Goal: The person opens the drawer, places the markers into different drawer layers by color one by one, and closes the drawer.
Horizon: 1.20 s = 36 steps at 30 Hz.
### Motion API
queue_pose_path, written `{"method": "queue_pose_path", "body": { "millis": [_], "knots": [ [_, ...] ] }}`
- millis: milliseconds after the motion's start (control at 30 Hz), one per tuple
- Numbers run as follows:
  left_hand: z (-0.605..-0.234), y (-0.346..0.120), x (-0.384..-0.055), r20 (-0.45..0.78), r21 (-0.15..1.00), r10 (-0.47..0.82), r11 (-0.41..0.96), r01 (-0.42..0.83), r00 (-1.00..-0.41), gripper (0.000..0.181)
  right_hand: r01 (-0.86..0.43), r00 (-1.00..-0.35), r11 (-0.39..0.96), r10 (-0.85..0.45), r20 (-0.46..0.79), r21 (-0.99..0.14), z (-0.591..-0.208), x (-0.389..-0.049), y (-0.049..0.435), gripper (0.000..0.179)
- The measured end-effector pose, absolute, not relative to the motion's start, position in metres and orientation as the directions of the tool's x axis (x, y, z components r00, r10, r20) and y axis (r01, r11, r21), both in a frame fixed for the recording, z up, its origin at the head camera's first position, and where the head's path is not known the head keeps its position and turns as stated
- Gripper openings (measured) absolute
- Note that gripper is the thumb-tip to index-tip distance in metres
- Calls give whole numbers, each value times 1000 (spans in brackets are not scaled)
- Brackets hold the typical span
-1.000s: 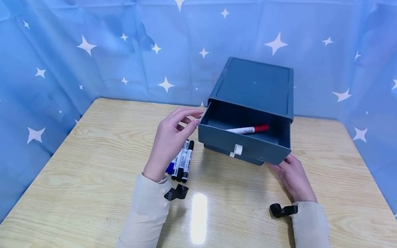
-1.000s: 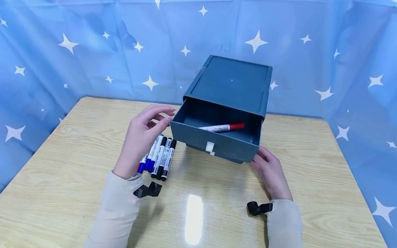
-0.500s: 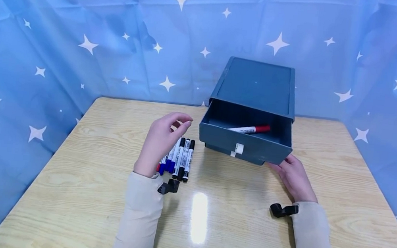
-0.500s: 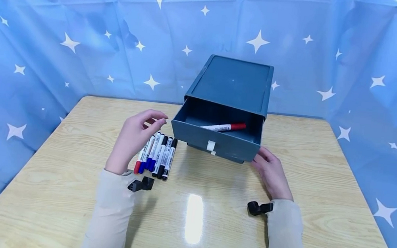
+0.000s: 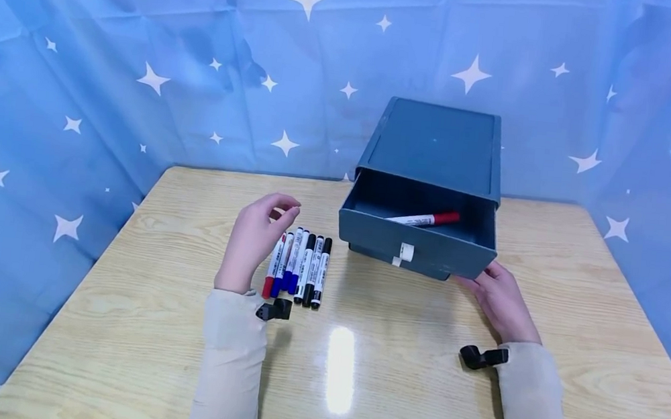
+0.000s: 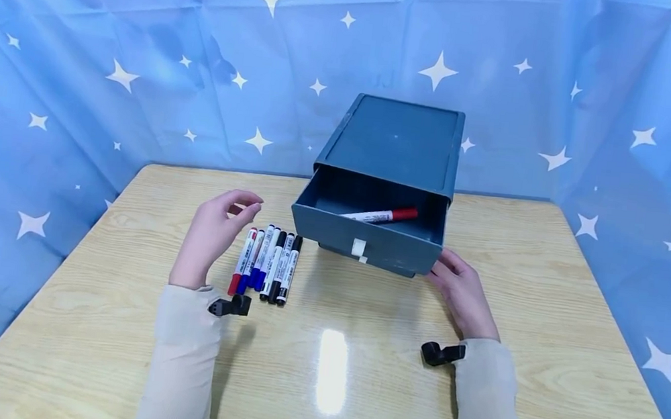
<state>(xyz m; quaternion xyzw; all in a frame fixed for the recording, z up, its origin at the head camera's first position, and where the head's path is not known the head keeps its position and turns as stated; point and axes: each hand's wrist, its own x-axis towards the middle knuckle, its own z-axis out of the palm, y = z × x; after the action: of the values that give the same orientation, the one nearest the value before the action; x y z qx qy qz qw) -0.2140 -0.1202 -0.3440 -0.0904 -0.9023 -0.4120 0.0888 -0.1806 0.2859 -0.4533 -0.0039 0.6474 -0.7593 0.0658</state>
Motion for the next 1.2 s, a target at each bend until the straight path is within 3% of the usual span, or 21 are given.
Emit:
{"method": "queue_pose_path", "body": {
  "millis": [367,1200],
  "knots": [
    [-365,-131,-226,156,721,31,679,135,-987,21,83,-991,-161,-113,-65,-983,-453,-180,286,47],
    [-402,-134,-238,52,675,-3,738,33,-999,20,81,-992,-151,-105,-65,-985,-453,-182,286,46]
  ]
}}
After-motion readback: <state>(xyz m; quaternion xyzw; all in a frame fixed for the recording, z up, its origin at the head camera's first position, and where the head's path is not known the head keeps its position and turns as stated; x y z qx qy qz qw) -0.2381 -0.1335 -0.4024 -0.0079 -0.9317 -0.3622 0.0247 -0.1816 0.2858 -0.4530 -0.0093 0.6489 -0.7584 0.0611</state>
